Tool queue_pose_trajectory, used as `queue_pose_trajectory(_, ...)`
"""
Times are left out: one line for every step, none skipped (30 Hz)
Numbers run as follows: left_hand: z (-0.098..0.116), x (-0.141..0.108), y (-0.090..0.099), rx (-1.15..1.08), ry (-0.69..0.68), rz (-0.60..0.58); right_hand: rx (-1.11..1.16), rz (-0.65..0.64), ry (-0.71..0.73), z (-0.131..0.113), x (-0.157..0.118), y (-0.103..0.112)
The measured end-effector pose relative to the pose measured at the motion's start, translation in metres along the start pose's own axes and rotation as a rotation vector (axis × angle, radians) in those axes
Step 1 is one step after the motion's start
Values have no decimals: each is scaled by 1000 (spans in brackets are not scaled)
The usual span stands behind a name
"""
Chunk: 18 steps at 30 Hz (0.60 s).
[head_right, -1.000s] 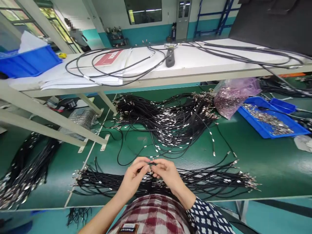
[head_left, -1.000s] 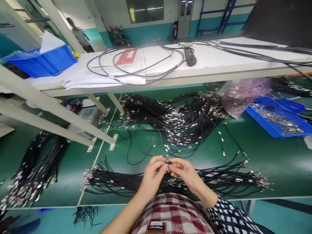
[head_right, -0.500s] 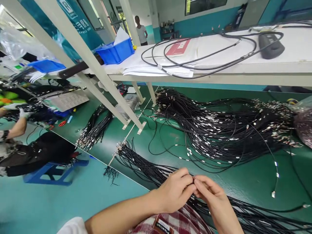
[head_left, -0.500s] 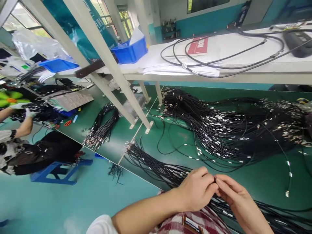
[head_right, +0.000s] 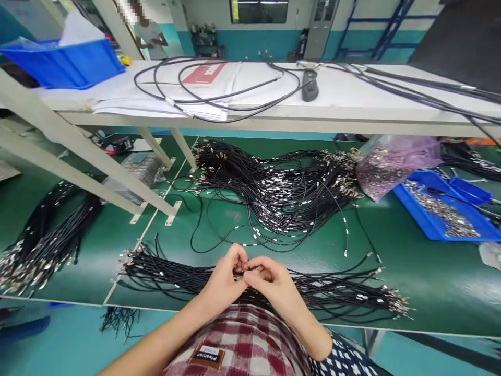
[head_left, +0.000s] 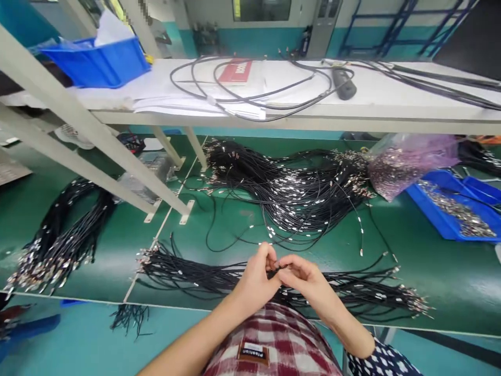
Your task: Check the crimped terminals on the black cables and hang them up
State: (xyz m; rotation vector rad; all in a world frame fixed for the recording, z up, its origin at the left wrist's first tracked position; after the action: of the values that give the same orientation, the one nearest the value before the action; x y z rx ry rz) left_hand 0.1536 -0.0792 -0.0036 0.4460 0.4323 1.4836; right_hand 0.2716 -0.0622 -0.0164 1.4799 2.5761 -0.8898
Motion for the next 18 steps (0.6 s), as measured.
queue_pose_trajectory(1, 0, -1, 8, -3, -6, -16, 17, -1, 0, 2, 0)
queue_pose_trajectory(2, 0, -1, 20, -7, -9, -28, 37, -5, 0, 3, 1)
queue_pose_trajectory(3, 0, -2, 32, -12, -13, -38, 53, -12, 0, 4, 3)
queue_pose_trajectory(4, 0, -2, 43, -19, -19, -50, 63, -19, -1, 5, 5)
queue_pose_trajectory(5, 1, -2, 49, -30, -29, -64, 65, -26, -2, 6, 8)
queue_pose_trajectory(6, 1, -2, 52, -44, -41, -72, 63, -31, -4, 6, 11)
queue_pose_trajectory(8, 2, -2, 51, -62, -56, -96, 66, -25, -7, 6, 15)
queue_pose_trajectory(9, 3, -2, 47, -82, -71, -150, 85, 4, -11, 6, 20)
queue_pose_trajectory(10, 3, -2, 40, -101, -86, -237, 117, 55, -17, 4, 26)
queue_pose_trajectory(11, 3, -2, 31, -115, -98, -341, 160, 125, -24, 3, 32)
queue_pose_trajectory(11, 4, -1, 19, -123, -108, -440, 206, 203, -32, 1, 37)
queue_pose_trajectory(10, 4, 1, 4, -124, -113, -508, 244, 276, -39, -2, 40)
queue_pose_trajectory(9, 5, 2, -15, -121, -119, -517, 256, 326, -43, -3, 42)
queue_pose_trajectory(8, 6, 4, -38, -118, -127, -465, 238, 342, -45, -4, 42)
queue_pose_trajectory(7, 8, 6, -65, -116, -140, -389, 199, 332, -45, -3, 40)
queue_pose_trajectory(7, 10, 8, -95, -116, -158, -313, 157, 308, -44, -1, 37)
queue_pose_trajectory(7, 13, 10, -131, -116, -181, -252, 118, 281, -43, 1, 33)
queue_pose_trajectory(7, 16, 10, -172, -115, -214, -213, 91, 258, -42, 3, 29)
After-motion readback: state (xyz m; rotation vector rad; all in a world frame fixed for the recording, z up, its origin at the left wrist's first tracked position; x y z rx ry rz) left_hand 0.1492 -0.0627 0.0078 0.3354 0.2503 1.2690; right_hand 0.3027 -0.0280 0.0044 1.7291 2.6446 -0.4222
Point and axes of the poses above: each hand's wrist, its own x-axis towards the middle knuckle, its own y-axis out of the back of the hand, z = x × y, the point moved 6 cm from there along x, towards the middle knuckle, and after that the axes turned 15 degrees about x, right-handed, at the moved point
